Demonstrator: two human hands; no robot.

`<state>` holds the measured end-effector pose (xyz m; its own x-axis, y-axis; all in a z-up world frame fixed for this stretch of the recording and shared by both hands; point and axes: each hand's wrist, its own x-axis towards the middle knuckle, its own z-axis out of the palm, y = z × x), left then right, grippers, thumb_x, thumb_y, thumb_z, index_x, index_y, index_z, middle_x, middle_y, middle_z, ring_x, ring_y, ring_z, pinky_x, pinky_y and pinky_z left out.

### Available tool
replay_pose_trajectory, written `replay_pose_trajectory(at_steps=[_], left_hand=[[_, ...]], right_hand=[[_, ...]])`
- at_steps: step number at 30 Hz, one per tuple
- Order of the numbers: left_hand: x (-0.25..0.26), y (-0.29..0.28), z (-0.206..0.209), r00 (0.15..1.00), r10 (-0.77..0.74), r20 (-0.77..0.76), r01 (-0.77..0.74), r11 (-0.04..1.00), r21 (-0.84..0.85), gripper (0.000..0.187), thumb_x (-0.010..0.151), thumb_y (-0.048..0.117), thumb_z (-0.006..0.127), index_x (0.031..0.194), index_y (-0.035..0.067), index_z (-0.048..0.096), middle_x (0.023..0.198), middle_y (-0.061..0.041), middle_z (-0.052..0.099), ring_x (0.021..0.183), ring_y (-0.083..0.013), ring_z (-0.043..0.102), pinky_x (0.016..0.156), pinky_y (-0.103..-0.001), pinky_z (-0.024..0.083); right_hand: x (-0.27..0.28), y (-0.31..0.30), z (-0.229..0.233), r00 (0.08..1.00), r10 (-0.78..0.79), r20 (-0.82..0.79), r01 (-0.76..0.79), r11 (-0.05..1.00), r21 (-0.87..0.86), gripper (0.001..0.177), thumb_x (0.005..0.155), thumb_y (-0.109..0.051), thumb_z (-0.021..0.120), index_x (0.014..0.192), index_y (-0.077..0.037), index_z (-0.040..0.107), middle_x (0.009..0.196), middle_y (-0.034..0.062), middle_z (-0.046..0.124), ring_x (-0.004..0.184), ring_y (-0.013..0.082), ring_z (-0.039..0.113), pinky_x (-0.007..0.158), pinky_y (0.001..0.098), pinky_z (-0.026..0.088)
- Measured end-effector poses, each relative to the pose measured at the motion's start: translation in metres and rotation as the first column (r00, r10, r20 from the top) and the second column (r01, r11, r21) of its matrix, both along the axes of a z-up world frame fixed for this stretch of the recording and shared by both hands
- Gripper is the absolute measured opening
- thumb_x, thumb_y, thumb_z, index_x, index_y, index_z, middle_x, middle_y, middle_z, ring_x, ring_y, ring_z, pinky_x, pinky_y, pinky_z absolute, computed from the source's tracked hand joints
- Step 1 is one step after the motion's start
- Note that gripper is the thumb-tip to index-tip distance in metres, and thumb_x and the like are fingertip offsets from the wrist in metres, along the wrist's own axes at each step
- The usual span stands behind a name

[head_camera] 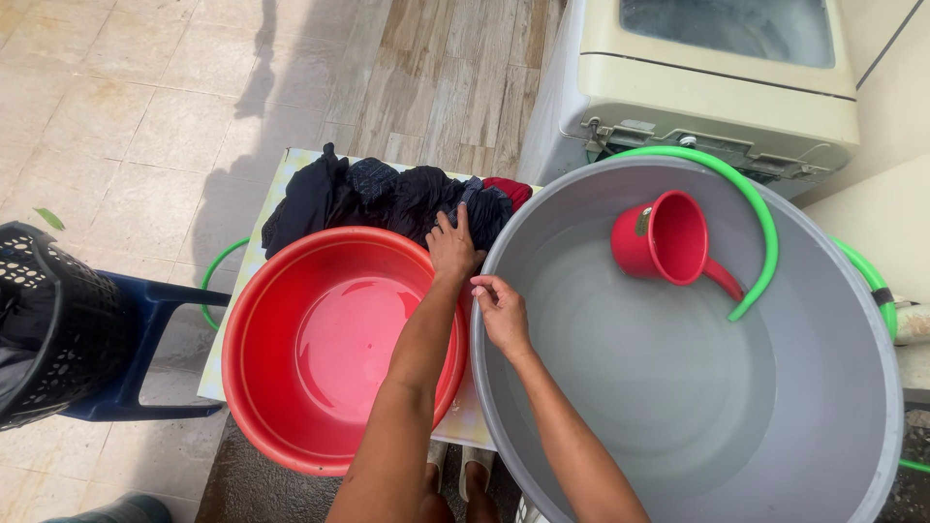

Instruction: The person scoops water from a large basin into a smaller basin using a dipper, hand-washes clothes by scrubbing them in the soapy water, and wrings out each item before placing it into a basket.

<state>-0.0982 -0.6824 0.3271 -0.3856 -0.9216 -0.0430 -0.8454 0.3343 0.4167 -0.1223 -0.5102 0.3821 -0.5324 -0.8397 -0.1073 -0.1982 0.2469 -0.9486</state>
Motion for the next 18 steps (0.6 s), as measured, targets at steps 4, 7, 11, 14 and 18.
replay_pose_trajectory(at_steps=[4, 7, 11, 14, 18], left_hand=[[0.004, -0.019, -0.026, 0.977, 0.029, -0.210, -0.035, 0.999, -0.022, 0.048, 0.084, 0.018, 0.075, 0.130, 0.018, 0.060, 0.132, -0.020, 0.059, 0.113, -0.0407, 0.064, 0.092, -0.050, 0.055], [0.019, -0.042, 0.007, 0.854, 0.018, -0.519, -0.106, 0.985, -0.139, 0.034, 0.080, 0.012, 0.073, 0.114, 0.009, 0.065, 0.114, -0.020, 0.066, 0.093, -0.0418, 0.065, 0.081, -0.051, 0.053], [0.027, -0.051, 0.107, 0.665, 0.116, -0.737, -0.123, 0.991, 0.044, 0.027, 0.081, 0.009, 0.066, 0.107, 0.003, 0.061, 0.087, -0.017, 0.064, 0.069, -0.0299, 0.063, 0.075, -0.041, 0.053], [0.058, -0.024, 0.178, 0.556, 0.142, -0.819, -0.173, 0.984, 0.053, 0.025, 0.080, 0.005, 0.063, 0.104, 0.001, 0.060, 0.080, -0.013, 0.060, 0.064, -0.0222, 0.055, 0.070, -0.034, 0.050], [0.124, 0.020, 0.255, 0.261, -0.075, -0.962, -0.179, 0.976, -0.124, 0.024, 0.084, -0.008, 0.054, 0.107, 0.000, 0.058, 0.095, -0.004, 0.058, 0.084, -0.0098, 0.054, 0.079, -0.024, 0.048]], right_hand=[[-0.004, 0.001, -0.004, 0.998, -0.010, 0.067, 0.010, 1.000, -0.003, 0.020, 0.099, -0.012, 0.062, 0.114, -0.007, 0.073, 0.093, 0.0010, 0.075, 0.083, 0.0102, 0.067, 0.078, 0.0262, 0.055], [-0.011, -0.002, 0.004, 0.996, -0.054, 0.075, 0.053, 0.998, 0.015, 0.019, 0.100, -0.013, 0.061, 0.113, -0.007, 0.074, 0.094, 0.0022, 0.075, 0.086, 0.0100, 0.067, 0.080, 0.0264, 0.055], [-0.005, -0.017, 0.017, 0.996, -0.090, 0.026, 0.092, 0.994, -0.063, 0.017, 0.100, -0.011, 0.062, 0.112, -0.007, 0.073, 0.100, 0.0023, 0.074, 0.088, 0.0098, 0.068, 0.082, 0.0275, 0.056], [0.012, -0.015, 0.023, 0.995, -0.098, 0.035, 0.101, 0.991, -0.086, 0.017, 0.099, -0.010, 0.062, 0.112, -0.006, 0.073, 0.100, 0.0026, 0.074, 0.087, 0.0094, 0.068, 0.081, 0.0276, 0.056], [0.039, -0.014, 0.028, 0.982, 0.008, 0.189, 0.009, 0.996, -0.091, 0.018, 0.101, -0.010, 0.062, 0.116, -0.005, 0.069, 0.101, 0.0047, 0.071, 0.085, 0.0115, 0.064, 0.079, 0.0287, 0.056]])
